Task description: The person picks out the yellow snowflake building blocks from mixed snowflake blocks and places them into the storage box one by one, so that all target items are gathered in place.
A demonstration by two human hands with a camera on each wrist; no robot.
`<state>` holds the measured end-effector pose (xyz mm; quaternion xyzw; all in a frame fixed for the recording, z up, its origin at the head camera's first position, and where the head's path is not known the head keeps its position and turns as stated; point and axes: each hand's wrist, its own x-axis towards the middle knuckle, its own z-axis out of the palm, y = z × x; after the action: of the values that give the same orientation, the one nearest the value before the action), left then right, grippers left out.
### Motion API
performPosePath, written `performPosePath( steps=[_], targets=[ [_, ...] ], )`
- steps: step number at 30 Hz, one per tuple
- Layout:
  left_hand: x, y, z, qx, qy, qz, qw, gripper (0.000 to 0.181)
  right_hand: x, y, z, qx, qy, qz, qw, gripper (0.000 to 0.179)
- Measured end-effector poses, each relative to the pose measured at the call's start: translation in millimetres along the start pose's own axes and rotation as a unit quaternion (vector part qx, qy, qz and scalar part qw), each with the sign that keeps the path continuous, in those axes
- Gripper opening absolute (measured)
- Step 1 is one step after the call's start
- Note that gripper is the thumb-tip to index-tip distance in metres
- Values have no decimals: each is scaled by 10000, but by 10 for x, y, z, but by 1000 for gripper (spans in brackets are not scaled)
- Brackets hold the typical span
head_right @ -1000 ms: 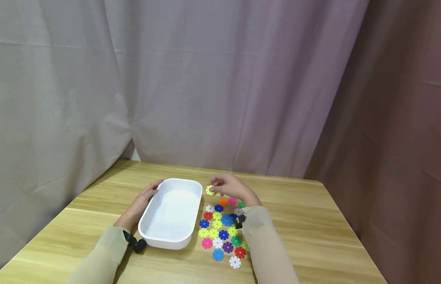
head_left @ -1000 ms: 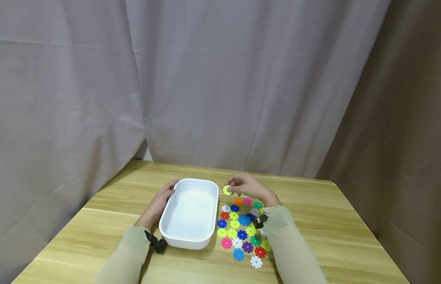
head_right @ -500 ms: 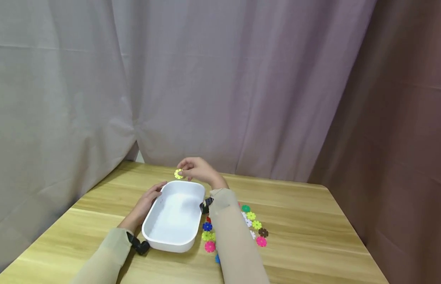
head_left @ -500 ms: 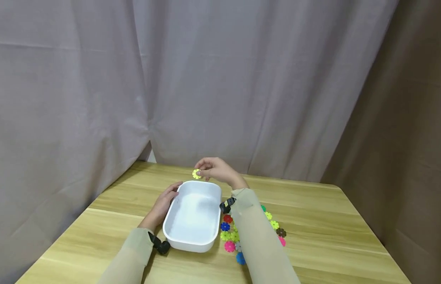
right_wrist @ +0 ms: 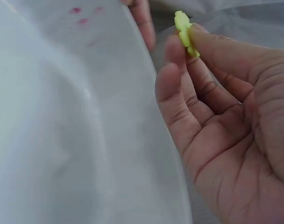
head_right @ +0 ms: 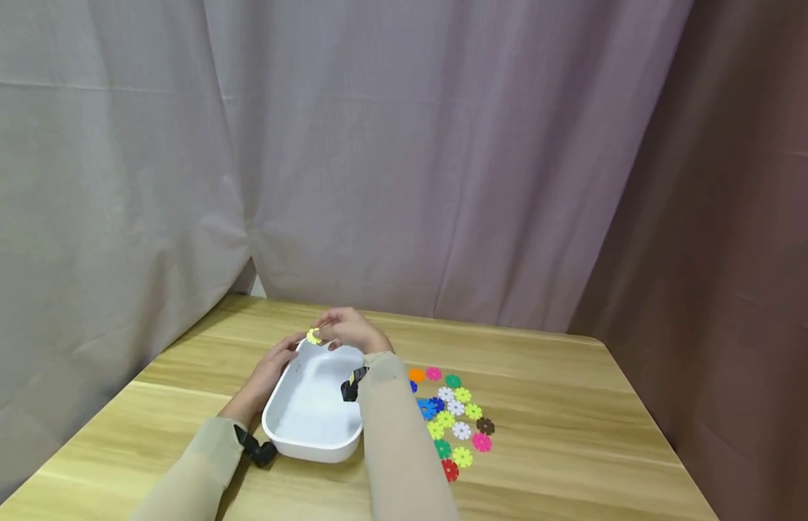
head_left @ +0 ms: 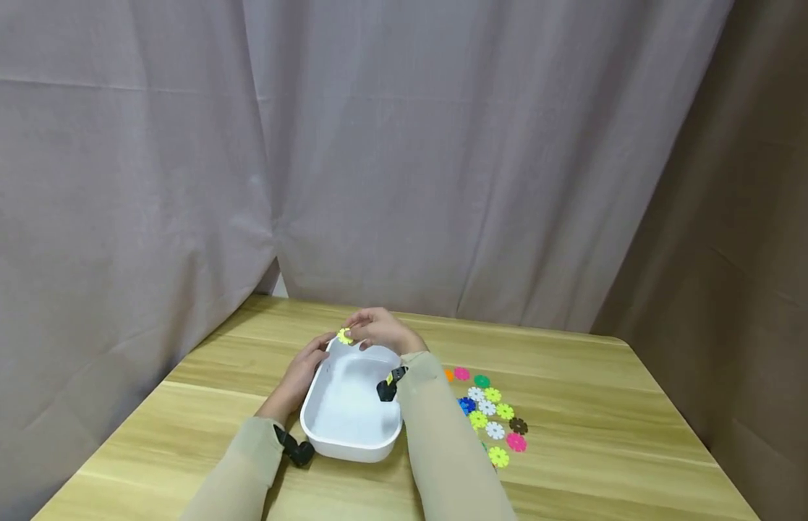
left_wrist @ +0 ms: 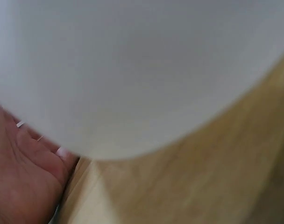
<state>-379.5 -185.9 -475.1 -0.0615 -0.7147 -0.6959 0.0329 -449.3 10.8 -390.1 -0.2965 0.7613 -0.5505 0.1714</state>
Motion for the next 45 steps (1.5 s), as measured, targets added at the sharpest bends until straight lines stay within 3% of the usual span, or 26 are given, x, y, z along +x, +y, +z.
performPosePath(
  steps=[4, 10, 18, 27, 31, 38, 45],
  targets=[
    [-3, 9, 30, 13, 39, -57, 10000, 51, -25, 141, 87, -99, -73, 225, 9997, 22],
    [1, 10, 49, 134, 32, 22, 9999, 50, -68, 301, 161, -718, -346, 617, 9949, 23],
    [31, 42, 41, 233, -10, 49, 9997, 50, -64, 358, 160, -1072, -133, 712, 9916, 25],
    [-154, 329, 86, 196, -234, -125, 9995, 50, -93, 355, 200, -1593, -125, 705, 9846, 26],
    [-180, 392, 98, 231, -269, -173, 9992, 50, -82, 338, 192, -1729, -124, 661, 9826, 28],
    [20, 30, 19, 203, -32, -57, 9998, 50, -97, 299, 201, -1548, -178, 627, 9858, 32],
    [21, 22, -13, 203, -85, -160, 9996, 50, -114, 271, 220, -1534, -114, 583, 9864, 32]
  ],
)
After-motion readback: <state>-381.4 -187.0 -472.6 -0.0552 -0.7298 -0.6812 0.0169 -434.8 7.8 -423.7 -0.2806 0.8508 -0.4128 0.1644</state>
